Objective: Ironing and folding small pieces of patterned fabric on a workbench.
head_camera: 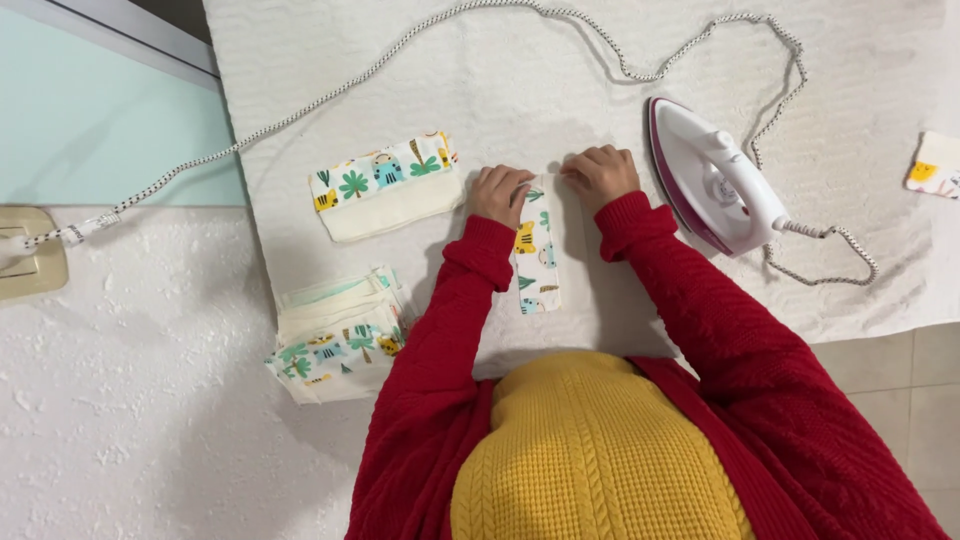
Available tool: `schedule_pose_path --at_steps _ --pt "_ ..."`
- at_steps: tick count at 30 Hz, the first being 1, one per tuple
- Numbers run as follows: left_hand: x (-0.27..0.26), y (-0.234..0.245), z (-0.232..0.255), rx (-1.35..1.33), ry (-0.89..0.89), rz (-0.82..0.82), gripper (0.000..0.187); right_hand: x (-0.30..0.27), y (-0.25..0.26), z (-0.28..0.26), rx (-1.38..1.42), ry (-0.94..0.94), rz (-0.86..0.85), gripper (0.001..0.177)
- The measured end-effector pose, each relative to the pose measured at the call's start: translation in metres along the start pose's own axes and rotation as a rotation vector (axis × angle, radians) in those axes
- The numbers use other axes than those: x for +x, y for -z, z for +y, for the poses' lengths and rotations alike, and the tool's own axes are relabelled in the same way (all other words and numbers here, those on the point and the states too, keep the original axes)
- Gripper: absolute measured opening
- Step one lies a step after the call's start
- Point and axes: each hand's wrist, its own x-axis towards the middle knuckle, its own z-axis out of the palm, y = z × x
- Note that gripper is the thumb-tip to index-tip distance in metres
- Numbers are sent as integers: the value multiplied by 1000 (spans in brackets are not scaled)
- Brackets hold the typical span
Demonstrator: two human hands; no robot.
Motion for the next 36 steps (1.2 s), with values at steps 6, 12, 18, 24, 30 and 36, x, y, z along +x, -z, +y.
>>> schedule_pose_path --at_steps 6,12,18,24,30,36 --pt "-15 -11 -12 77 -134 96 14 -19 0 0 -45 57 169 11" --pt "-22 -14 -15 196 -200 102 25 -22 2 -2 -88 114 199 9" --pt "-31 -17 -22 265 -264 38 35 -25 1 -1 -83 128 205 8" --pt "-38 -12 -18 334 -280 33 38 -27 5 -2 -70 126 189 8" --pt "-44 -3 -1 440 -269 -13 45 -30 4 -2 -45 111 203 8" --pt "-48 -20 17 654 -158 -194 58 -37 5 -1 -81 120 234 14"
